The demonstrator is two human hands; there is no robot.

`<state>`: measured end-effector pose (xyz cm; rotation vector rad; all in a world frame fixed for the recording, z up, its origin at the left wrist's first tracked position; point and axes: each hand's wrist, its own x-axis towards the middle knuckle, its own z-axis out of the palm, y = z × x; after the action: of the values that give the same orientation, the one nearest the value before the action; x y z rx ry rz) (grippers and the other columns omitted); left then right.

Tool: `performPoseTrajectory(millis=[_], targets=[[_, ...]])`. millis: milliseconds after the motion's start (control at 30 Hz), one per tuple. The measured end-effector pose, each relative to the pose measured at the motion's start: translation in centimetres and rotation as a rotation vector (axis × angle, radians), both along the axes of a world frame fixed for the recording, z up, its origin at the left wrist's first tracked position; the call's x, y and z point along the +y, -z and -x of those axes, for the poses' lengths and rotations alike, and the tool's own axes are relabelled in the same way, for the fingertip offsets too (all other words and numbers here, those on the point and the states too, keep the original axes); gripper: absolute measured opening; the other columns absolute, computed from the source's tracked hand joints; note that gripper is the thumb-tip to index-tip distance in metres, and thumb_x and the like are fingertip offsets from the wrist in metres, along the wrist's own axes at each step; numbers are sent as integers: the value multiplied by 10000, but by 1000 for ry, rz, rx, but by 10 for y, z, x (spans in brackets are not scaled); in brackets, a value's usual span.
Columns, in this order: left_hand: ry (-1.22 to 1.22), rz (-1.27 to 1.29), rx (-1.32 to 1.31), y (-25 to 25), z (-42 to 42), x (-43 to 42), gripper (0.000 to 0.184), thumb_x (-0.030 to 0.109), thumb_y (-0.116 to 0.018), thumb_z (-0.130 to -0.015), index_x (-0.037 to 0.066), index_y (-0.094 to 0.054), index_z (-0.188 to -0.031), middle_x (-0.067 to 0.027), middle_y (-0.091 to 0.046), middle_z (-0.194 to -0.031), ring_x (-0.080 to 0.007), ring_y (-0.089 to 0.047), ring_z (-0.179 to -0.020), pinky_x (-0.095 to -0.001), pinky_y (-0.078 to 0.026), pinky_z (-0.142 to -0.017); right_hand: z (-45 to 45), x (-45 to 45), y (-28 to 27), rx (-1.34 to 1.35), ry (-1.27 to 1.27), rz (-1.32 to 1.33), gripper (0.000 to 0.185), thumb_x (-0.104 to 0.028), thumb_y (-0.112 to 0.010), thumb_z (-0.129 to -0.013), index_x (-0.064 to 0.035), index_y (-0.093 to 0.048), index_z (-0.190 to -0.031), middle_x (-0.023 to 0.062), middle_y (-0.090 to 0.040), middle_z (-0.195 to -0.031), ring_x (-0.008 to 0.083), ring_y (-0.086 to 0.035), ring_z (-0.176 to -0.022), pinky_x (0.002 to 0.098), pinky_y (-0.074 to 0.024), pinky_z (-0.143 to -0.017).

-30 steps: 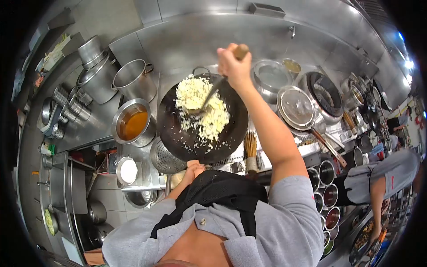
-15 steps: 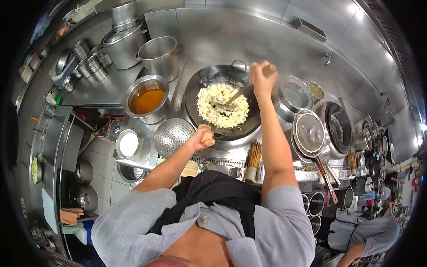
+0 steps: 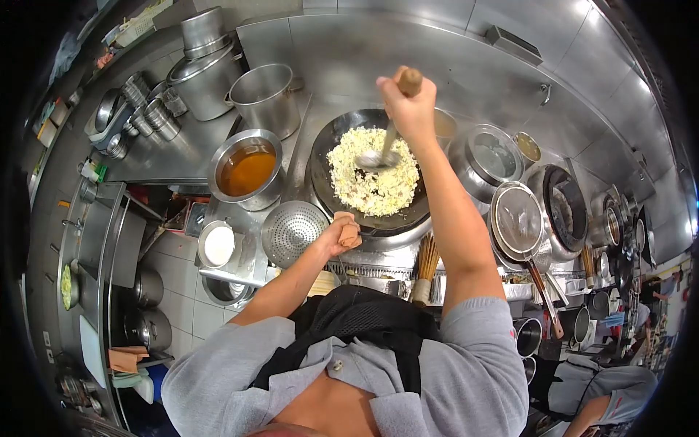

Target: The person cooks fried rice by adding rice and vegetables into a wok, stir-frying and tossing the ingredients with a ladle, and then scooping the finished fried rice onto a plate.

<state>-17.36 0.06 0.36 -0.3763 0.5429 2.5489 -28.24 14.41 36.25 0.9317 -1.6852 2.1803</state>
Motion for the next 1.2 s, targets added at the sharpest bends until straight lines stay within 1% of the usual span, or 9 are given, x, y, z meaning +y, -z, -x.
performPoseTrajectory(millis=[167, 300, 400, 500, 733, 833, 933, 1100, 1200], targets=[[44, 47, 2, 14, 0, -4, 114, 82, -582, -847, 141, -534, -932, -102, -597, -743, -237, -572, -567, -418, -476, -474, 10, -23, 49, -15, 30, -86, 265, -79, -673, -860, -76, -502, -657, -33, -492, -543, 61, -461, -471, 255, -347, -441], [76, 51, 28, 10, -2, -6, 62, 101, -573, -875, 141, -541, -910, -105, -601, -760, -248, -564, -574, -417, -463, -475, 34, -15, 19, 101, 250, -273, 273, -109, -686, -850, -70, -509, -647, -40, -472, -539, 64, -451, -482, 271, -350, -464], [-14, 125, -74, 7, 5, 1, 32, 123, -567, -893, 142, -547, -908, -108, -606, -763, -245, -554, -566, -399, -449, -462, 26, -14, -2, 122, 54, 67, 285, -60, -661, -859, -74, -484, -636, -27, -465, -535, 63, -429, -442, 254, -328, -416], [129, 20, 69, 22, 8, -8, 30, 147, -576, -913, 141, -547, -910, -102, -603, -766, -232, -562, -579, -393, -478, -465, 59, -23, 52, -97, 85, 84, 272, -25, -644, -862, -85, -469, -662, -18, -483, -529, 75, -454, -417, 241, -338, -387], [-6, 96, 4, 9, 2, 1, 46, 98, -550, -891, 144, -545, -884, -101, -597, -765, -235, -572, -601, -394, -493, -492, -28, -13, -41, -133, 104, -27, 277, -53, -641, -872, -109, -434, -697, -43, -384, -519, 69, -354, -390, 263, -273, -372], [119, -30, 132, 11, 3, -4, 99, 72, -557, -869, 141, -521, -807, -83, -564, -727, -209, -507, -531, -377, -401, -450, 0, -17, 39, -132, 190, 90, 298, -48, -641, -883, -102, -432, -677, -5, -426, -527, 86, -388, -394, 263, -298, -375], [11, -29, 12, -21, -38, 4, 113, 103, -577, -885, 143, -510, -804, -58, -539, -709, -203, -490, -524, -370, -404, -454, 12, 12, 31, -155, 229, 71, 299, -60, -658, -880, -110, -431, -692, -10, -419, -529, 85, -384, -398, 263, -297, -381], [-10, 70, -95, -52, -110, 0, 100, 190, -558, -926, 136, -516, -853, -44, -544, -732, -228, -560, -607, -411, -495, -512, -67, 19, -87, -145, 88, 6, 377, -221, -737, -889, -125, -424, -703, -20, -426, -532, 81, -392, -416, 265, -318, -407], [62, 2, 6, -43, -87, -2, 81, 170, -539, -927, 115, -525, -870, -71, -572, -720, -229, -554, -563, -383, -473, -491, -86, -7, -49, -18, 264, -245, 379, -240, -748, -885, -102, -466, -671, -7, -480, -516, 75, -420, -419, 253, -344, -413]])
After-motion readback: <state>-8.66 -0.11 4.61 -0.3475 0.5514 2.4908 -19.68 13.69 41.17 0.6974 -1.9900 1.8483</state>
